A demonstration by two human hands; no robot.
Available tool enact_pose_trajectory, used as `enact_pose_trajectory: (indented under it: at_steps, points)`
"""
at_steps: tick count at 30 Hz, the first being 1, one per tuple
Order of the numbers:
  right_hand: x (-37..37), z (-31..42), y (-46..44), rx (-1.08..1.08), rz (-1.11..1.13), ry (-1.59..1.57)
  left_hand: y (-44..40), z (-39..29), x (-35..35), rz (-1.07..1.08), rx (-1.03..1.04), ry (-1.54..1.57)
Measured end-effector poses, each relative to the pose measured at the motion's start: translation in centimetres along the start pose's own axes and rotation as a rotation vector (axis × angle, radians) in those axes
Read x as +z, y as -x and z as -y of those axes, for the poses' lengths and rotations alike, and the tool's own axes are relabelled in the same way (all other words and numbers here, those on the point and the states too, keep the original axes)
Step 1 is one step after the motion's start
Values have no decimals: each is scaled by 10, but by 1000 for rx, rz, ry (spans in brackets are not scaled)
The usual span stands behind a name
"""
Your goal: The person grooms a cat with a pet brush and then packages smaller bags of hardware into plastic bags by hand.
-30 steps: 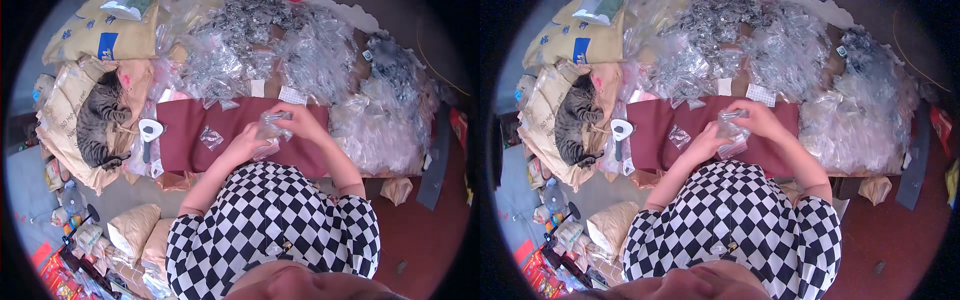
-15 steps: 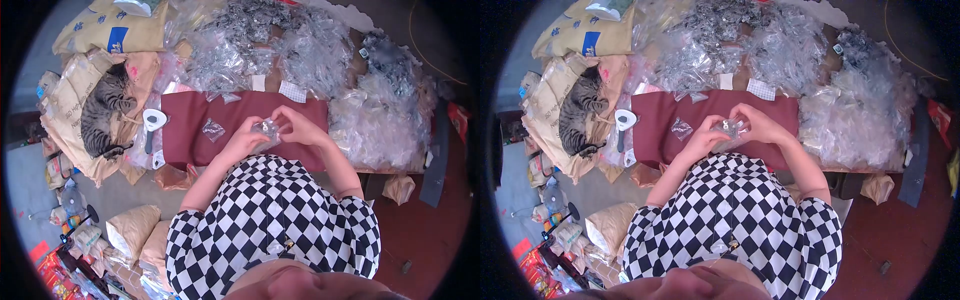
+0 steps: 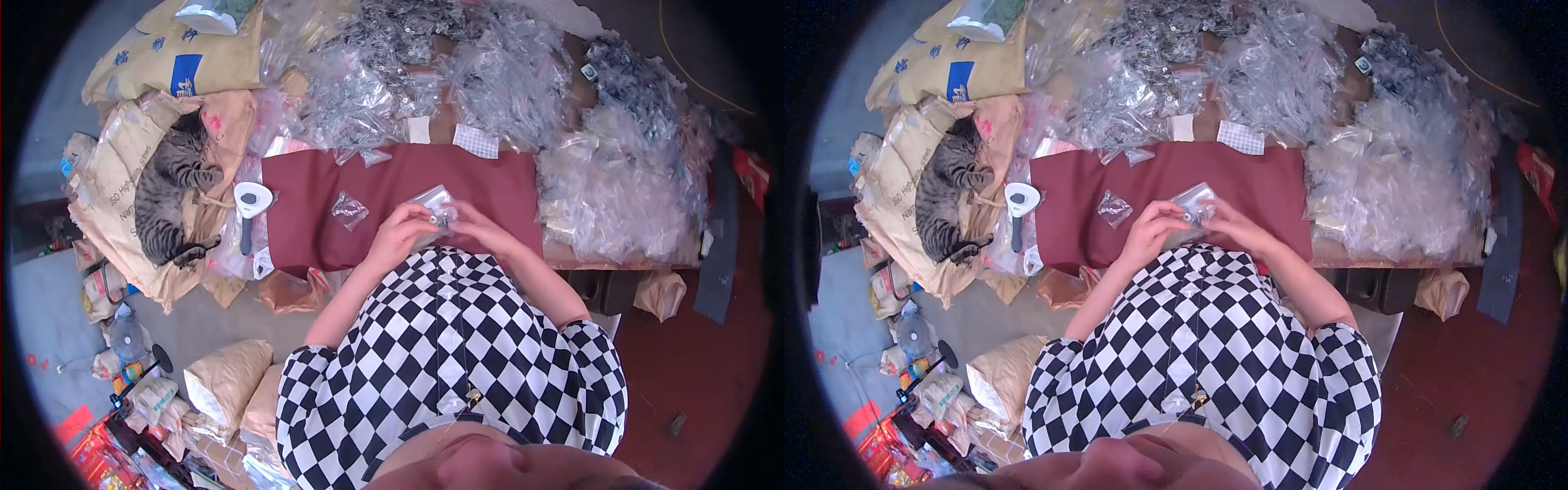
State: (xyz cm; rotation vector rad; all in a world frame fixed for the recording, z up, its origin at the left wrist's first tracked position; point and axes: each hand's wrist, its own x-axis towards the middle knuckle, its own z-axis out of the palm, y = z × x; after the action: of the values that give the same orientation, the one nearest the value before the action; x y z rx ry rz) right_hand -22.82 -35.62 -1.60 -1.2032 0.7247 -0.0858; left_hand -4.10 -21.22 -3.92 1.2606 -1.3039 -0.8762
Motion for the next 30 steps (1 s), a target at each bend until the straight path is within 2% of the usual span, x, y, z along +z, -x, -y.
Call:
enact_pose_trajectory:
  at_steps: [1, 2, 3, 5, 6, 8, 9, 10, 12, 13, 15, 17, 19, 21, 22, 24, 25, 27, 30]
  points:
    - [1, -9, 3, 261, 121, -204, 0, 0, 1, -38, 19, 11]
    - [1, -29, 2, 148, 108, -188, -2, 0, 1, -38, 19, 12]
    - [2, -23, 4, 149, 107, -189, -4, -2, 0, -36, 73, -68]
    - [9, 4, 7, -294, -18, 510, -10, -10, -3, -26, 131, -149]
    - [13, 17, 8, -297, -24, 507, -15, -18, -5, -38, 152, -201]
    - [20, 43, 11, -642, 49, 1021, -22, -26, -7, -39, 181, -254]
    - [18, 54, 12, -644, 39, 1022, -25, -28, -10, 17, 192, -238]
    - [16, 64, 11, -684, 120, 1057, -28, -29, -12, 72, 203, -222]
    - [14, 81, 14, -675, 267, 1072, -33, -38, -13, 68, 257, -235]
    - [15, 88, 18, -677, 267, 1072, -35, -43, -14, 58, 305, -248]
    - [21, 101, 27, -330, 265, 475, -38, -56, -22, -6, 337, -316]
    - [26, 108, 33, -395, 301, 471, -42, -63, -23, -74, 371, -382]
    - [25, 107, 33, -457, 329, 461, -47, -68, -17, -123, 476, -312]
    - [17, 104, 26, -435, 430, 763, -52, -72, -18, -106, 490, -287]
    - [17, 105, 25, -436, 423, 766, -55, -74, -18, -90, 503, -260]
    - [19, 107, 23, -788, 365, 913, -60, -75, -26, -93, 516, -349]
    - [14, 113, 25, -788, 362, 920, -62, -77, -32, -102, 520, -440]
    - [3, 133, 37, -713, 178, 1133, -63, -83, -40, -145, 524, -473]
    - [9, 155, 60, -868, 56, 1290, -70, -92, -41, -97, 591, -694]
